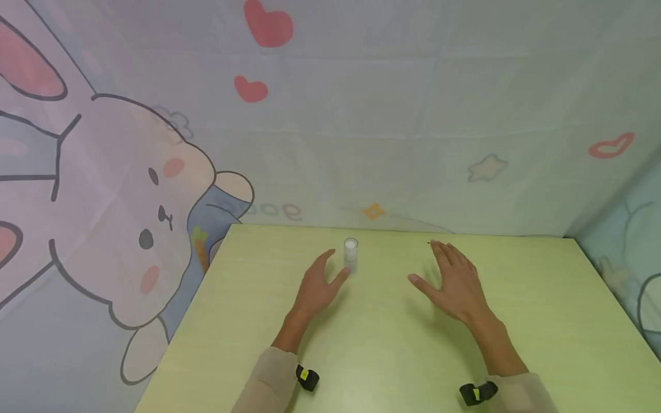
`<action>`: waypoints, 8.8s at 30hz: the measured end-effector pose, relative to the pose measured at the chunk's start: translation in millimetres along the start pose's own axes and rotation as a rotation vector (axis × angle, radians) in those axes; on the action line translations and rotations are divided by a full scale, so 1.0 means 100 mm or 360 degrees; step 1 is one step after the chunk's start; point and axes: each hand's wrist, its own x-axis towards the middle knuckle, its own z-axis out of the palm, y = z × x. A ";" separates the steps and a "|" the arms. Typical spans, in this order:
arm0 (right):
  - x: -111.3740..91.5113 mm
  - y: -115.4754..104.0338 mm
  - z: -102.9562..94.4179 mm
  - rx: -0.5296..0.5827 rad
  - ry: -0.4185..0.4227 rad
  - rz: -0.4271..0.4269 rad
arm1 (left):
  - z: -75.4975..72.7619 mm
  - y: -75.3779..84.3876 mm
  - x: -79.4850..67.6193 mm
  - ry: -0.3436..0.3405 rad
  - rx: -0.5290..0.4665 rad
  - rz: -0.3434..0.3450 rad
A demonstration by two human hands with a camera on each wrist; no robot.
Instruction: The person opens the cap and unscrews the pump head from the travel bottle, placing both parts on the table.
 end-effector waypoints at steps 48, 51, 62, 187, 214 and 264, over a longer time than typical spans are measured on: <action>0.18 -0.52 0.47 0.0619 0.0296 -0.0145 | 0.17 0.14 0.08 0.0324 -0.0258 0.0127; 0.21 -0.56 0.51 0.0664 0.0311 -0.0140 | 0.17 0.14 0.09 0.0358 -0.0220 0.0145; 0.31 -0.73 0.62 0.0817 0.0292 -0.0052 | 0.19 0.10 0.13 0.0375 -0.0293 0.0122; 0.19 -0.75 0.58 0.0820 0.0497 -0.0038 | 0.21 0.67 -0.11 0.0206 -0.0425 0.0109; -0.14 -0.78 0.44 0.0852 0.0520 -0.0023 | 0.33 0.75 -0.35 0.0198 -0.0463 0.0187; -0.35 -0.59 0.63 0.0872 0.0438 0.0034 | 0.57 0.63 -0.47 0.0102 -0.0475 0.0127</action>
